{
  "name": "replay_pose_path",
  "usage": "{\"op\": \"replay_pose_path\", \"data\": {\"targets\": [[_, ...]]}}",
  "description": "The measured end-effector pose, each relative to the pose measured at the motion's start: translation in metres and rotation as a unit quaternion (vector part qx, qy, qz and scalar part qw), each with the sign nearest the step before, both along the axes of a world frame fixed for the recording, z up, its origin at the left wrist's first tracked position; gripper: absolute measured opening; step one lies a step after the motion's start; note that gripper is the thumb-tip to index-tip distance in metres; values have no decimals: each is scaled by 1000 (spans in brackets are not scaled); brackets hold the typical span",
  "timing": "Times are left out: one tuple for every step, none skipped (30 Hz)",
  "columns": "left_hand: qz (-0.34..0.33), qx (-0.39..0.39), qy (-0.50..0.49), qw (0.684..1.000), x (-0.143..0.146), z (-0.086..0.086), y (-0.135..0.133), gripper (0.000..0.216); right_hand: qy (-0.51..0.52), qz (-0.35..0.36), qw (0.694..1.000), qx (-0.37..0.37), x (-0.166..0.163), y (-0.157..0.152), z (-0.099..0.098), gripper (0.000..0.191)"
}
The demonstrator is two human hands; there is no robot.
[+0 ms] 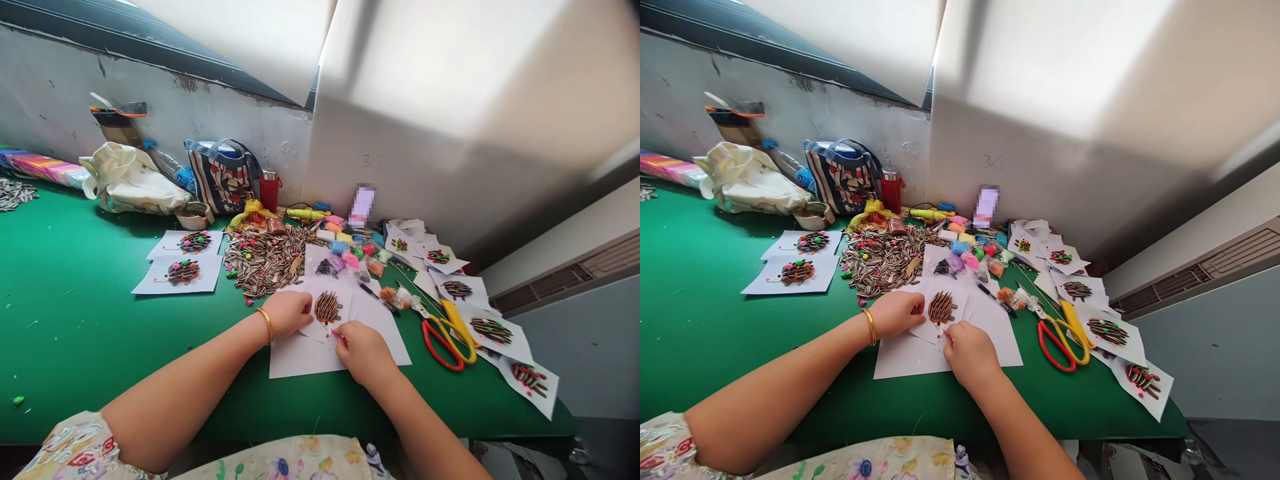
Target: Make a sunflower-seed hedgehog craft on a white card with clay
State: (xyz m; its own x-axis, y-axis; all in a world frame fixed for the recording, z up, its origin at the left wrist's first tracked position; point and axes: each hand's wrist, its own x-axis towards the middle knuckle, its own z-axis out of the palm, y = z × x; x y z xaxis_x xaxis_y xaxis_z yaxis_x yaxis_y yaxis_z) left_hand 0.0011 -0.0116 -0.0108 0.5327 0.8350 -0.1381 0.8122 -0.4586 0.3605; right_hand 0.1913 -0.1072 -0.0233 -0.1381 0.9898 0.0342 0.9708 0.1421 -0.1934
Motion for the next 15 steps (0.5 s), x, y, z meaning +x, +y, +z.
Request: {"op": "replay_pose_path", "data": {"targets": [[1, -1, 0, 1000, 0, 0, 0, 14, -6, 2, 1000, -1, -1, 1, 1, 21], [1, -1, 1, 1000, 0, 0, 0, 14, -7, 2, 1000, -2, -1, 1, 2, 22], [2, -2, 1, 1000, 0, 0, 0, 14, -7, 0, 1000, -2, -2, 1, 2, 22], [2, -2, 1, 1000, 0, 0, 0, 14, -5, -1, 1000, -3, -2, 1, 2, 22], [2, -3, 2, 1000, 0, 0, 0, 15, -2, -3, 1000, -3, -2, 0, 1, 23], [2, -3, 2, 1000, 0, 0, 0, 15, 0, -3, 1000, -3, -2, 0, 1, 23], [2, -4, 2, 1000, 0, 0, 0, 15, 2, -3, 1000, -3, -3, -1, 0, 23], [2, -4, 3, 1000, 0, 0, 0, 15, 2, -3, 1000, -3, -3, -2, -1, 23], [2, -4, 3, 1000, 0, 0, 0, 15, 1, -3, 1000, -2, -4, -3, -2, 23], [1, -4, 3, 1000, 0, 0, 0, 15, -2, -2, 1000, 0, -5, -4, -4, 23], [1, -4, 3, 1000, 0, 0, 0, 15, -5, 0, 1000, 4, -6, -5, -5, 22], [1, -3, 2, 1000, 0, 0, 0, 15, -8, 1, 1000, 8, -6, -6, -6, 22], [1, -3, 2, 1000, 0, 0, 0, 15, -9, 2, 1000, 14, -7, -7, -7, 21], [1, -3, 1, 1000, 0, 0, 0, 14, -10, 3, 1000, 19, -7, -7, -8, 21], [2, -2, 0, 1000, 0, 0, 0, 14, -9, 2, 1000, 23, -6, -8, -9, 21]]}}
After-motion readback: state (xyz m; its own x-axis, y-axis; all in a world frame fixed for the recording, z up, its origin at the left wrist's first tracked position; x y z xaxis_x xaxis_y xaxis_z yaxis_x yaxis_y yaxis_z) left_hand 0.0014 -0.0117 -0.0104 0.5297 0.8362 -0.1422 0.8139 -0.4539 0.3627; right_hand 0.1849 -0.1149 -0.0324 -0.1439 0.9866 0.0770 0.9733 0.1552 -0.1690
